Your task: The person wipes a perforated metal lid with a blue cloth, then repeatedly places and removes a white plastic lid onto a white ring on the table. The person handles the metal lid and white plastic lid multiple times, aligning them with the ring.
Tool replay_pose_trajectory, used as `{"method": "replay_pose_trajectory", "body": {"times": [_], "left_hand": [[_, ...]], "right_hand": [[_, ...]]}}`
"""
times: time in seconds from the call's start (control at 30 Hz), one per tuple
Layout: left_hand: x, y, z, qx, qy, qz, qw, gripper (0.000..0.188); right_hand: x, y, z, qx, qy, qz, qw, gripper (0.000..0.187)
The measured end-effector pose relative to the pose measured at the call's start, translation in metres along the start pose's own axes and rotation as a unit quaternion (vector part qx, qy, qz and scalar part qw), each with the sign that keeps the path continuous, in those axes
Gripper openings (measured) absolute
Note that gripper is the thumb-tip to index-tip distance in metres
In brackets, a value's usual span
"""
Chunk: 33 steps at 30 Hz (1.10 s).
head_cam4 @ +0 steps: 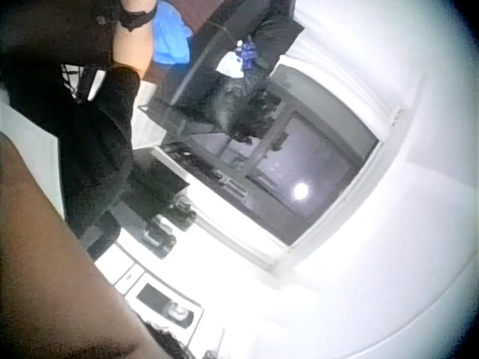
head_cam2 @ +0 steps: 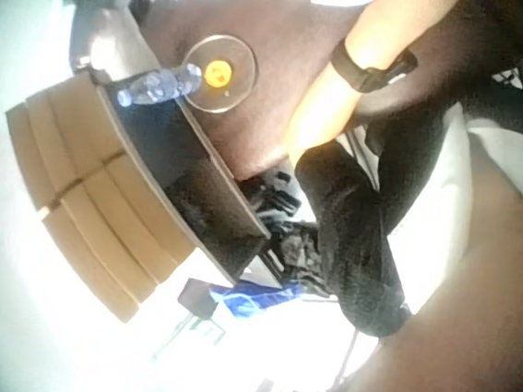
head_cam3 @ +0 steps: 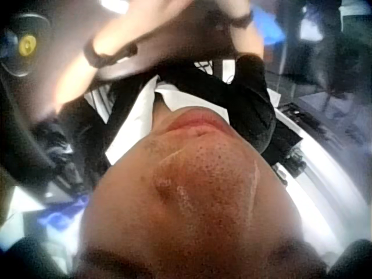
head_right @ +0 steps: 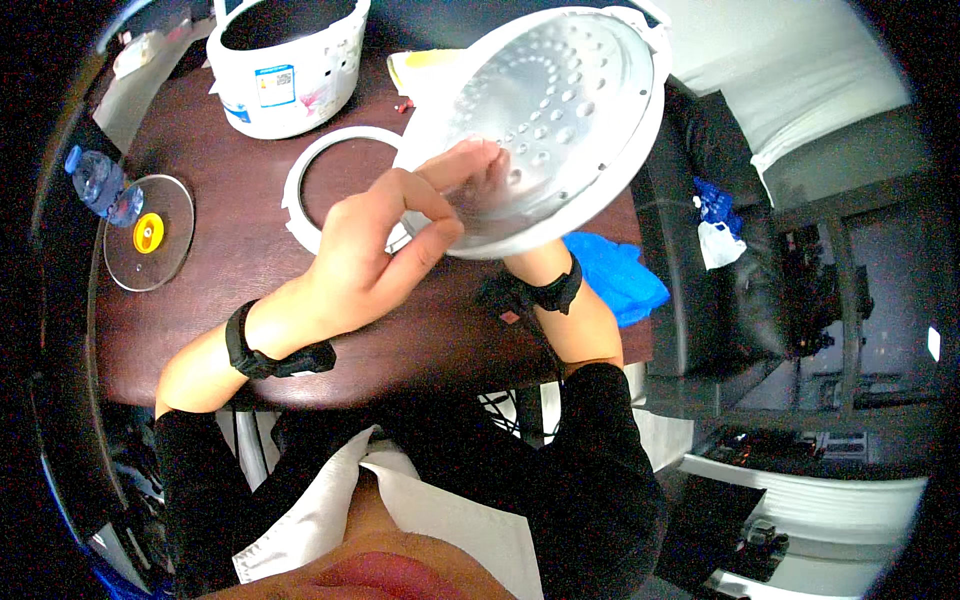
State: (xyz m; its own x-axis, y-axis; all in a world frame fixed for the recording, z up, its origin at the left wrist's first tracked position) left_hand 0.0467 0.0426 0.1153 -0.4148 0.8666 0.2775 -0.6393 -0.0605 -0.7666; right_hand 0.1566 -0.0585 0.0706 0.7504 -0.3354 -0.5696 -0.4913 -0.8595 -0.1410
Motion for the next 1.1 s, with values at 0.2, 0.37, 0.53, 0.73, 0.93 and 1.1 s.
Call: {"method": "replay_pose_trajectory", "body": {"times": [0.2,0.37,0.53,0.73,0.93,1.1], "left_hand": [[-0.021,-0.009,0.010,-0.092,-0.053,-0.042,0.993,0.026],[-0.021,-0.021,0.010,-0.085,-0.079,-0.095,0.989,0.038],[-0.021,-0.029,0.010,-0.095,-0.139,-0.131,0.977,0.049],[-0.013,-0.035,0.020,-0.118,-0.231,-0.123,0.958,0.045],[0.031,-0.047,0.036,-0.048,-0.380,0.036,0.923,0.027],[0.086,-0.065,0.014,0.132,-0.128,0.212,0.960,0.030]], "right_hand": [[0.016,0.012,-0.014,0.024,-0.068,-0.031,0.997,0.060],[0.033,0.012,-0.021,0.068,-0.075,-0.024,0.995,0.060],[0.044,0.007,-0.020,0.096,-0.080,-0.022,0.992,0.060],[0.047,0.001,-0.022,0.121,-0.100,-0.027,0.987,0.060],[0.051,-0.001,-0.016,0.131,-0.120,-0.038,0.983,0.060],[0.052,-0.004,-0.018,0.144,-0.122,-0.039,0.981,0.060]]}}
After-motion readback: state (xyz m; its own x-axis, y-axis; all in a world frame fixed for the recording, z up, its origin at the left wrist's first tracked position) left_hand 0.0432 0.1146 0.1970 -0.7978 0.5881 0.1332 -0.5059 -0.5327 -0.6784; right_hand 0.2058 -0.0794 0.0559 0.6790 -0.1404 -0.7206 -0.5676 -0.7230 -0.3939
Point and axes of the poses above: each hand's wrist, its own y-axis away from the middle knuckle, its own x-axis out of the back of the hand, z = x × y, the point moved 5 cm from there along -y, towards the middle knuckle, and after that the axes turned 13 degrees about -y, right-handed, at the moved point
